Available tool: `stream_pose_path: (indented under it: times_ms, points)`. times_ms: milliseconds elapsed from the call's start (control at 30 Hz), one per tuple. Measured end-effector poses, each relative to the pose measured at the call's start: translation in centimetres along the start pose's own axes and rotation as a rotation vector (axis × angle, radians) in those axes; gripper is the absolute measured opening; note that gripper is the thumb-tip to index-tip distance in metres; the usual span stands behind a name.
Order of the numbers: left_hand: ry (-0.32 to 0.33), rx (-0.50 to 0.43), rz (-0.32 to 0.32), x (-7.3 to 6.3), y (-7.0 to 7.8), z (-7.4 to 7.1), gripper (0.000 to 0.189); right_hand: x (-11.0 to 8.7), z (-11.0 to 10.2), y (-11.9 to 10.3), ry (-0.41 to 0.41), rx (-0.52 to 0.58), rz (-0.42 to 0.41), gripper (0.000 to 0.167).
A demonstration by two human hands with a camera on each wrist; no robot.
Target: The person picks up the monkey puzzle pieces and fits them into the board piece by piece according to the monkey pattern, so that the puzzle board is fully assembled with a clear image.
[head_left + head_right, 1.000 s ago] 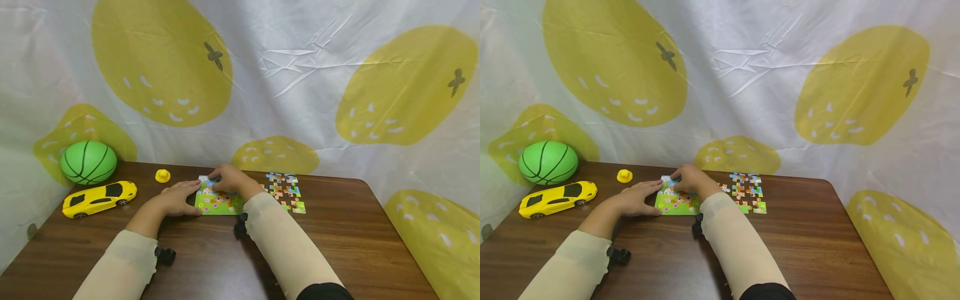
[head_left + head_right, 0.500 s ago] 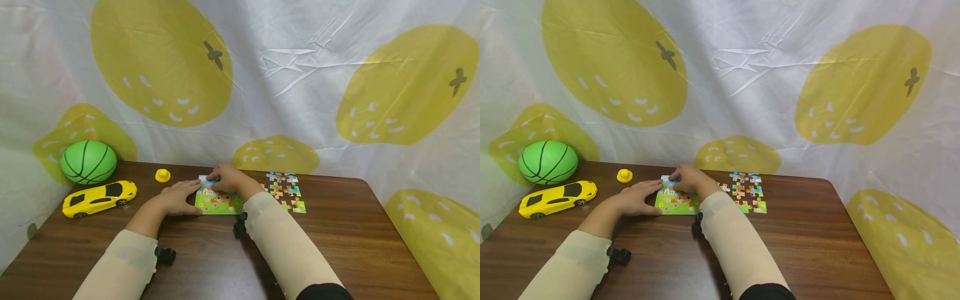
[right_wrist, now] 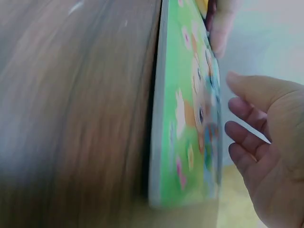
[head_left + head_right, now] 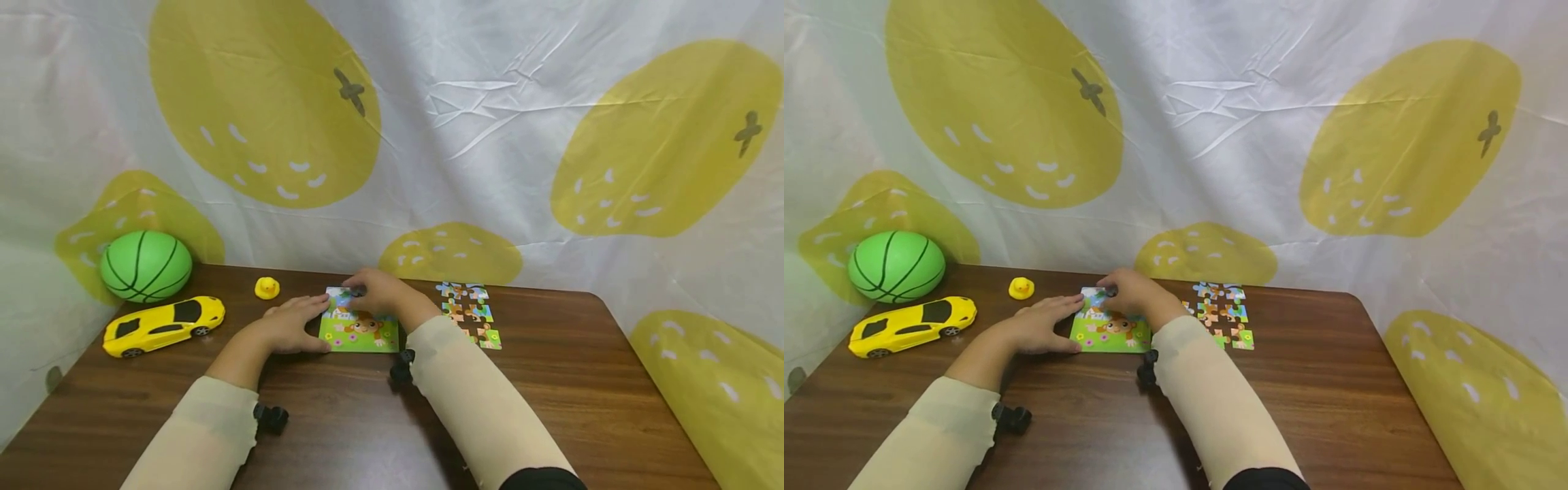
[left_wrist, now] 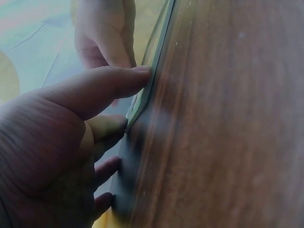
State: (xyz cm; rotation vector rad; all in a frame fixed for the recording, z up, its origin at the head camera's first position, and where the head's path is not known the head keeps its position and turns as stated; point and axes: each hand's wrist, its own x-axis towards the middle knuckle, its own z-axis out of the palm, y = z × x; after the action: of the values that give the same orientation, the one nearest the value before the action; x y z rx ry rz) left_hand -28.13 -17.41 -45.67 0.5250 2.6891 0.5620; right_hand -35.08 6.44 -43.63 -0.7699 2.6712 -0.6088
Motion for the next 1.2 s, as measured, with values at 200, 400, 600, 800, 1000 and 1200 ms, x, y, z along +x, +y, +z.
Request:
stream_pose_path:
  times_ms: [200, 400, 600, 800, 1000, 1200]
  points:
    - [0.006, 0.013, -0.009, 0.0, 0.1, -0.1, 0.103, -2.5, -1.9, 2.1, 0.070, 0.164, -0.030, 0.052]
    - [0.009, 0.017, -0.013, -0.2, 0.2, -0.2, 0.102, -5.4, -3.8, 5.4, 0.140, 0.176, -0.043, 0.057]
    - [0.008, 0.006, -0.015, -0.2, 0.2, -0.1, 0.102, -8.0, -5.0, 8.8, 0.208, 0.196, 0.027, 0.057]
    - [0.012, 0.002, -0.018, -0.3, 0.4, -0.2, 0.102, -9.8, -6.0, 11.5, 0.221, 0.218, 0.115, 0.056]
    - [0.010, -0.004, -0.021, -0.3, 0.6, -0.3, 0.101, -10.5, -6.7, 14.2, 0.246, 0.171, 0.166, 0.056]
    - [0.010, -0.002, -0.015, -0.3, 0.6, -0.3, 0.102, -10.6, -6.9, 15.5, 0.226, 0.104, 0.205, 0.055]
